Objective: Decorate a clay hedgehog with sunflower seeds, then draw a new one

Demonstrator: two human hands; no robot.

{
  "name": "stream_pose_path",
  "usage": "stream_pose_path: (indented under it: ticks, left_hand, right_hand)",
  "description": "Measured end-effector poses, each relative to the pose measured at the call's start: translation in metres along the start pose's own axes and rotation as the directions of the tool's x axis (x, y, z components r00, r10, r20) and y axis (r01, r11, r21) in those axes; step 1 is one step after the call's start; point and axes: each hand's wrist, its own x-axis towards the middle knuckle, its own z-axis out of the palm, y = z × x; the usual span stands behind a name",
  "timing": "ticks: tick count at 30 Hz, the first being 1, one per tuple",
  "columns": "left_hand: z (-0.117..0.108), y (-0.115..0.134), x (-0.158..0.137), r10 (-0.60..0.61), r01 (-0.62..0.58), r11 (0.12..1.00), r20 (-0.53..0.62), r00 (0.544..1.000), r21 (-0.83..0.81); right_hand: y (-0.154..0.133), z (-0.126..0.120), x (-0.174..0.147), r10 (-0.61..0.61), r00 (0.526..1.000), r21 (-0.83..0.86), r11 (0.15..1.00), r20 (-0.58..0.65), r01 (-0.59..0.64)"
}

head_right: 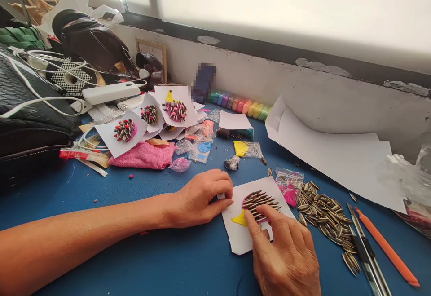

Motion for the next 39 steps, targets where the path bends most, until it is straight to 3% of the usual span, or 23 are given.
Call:
stream_pose_path:
  ticks: [14, 21, 32, 39]
  left_hand:
    - [0.001, -0.001, 0.000, 0.013, -0.014, 1.000, -0.023, 1.000, -0.012]
    - [0.002, -0.001, -0.001, 0.016, -0.016, 1.000, -0.031, 0.999, -0.027]
    - [0.001, -0.001, 0.000, 0.016, -0.017, 0.999, -0.030, 0.999, -0.027]
    - [0.001, -0.002, -0.001, 0.001, -0.002, 0.999, -0.035, 0.999, -0.048]
  right_hand:
    - [0.002, 0.000, 0.000, -0.087, 0.995, -0.021, 0.996, 0.045, 0.088]
    - [0.000, 0.001, 0.002, 0.018, 1.000, 0.051, 0.999, -0.016, -0.017]
    - [0.003, 0.004, -0.003, -0.014, 0.998, 0.087, 0.996, 0.055, 0.009]
    - [-0.006, -0.002, 0.007, 0.101, 0.993, 0.139, 0.986, -0.056, -0.093]
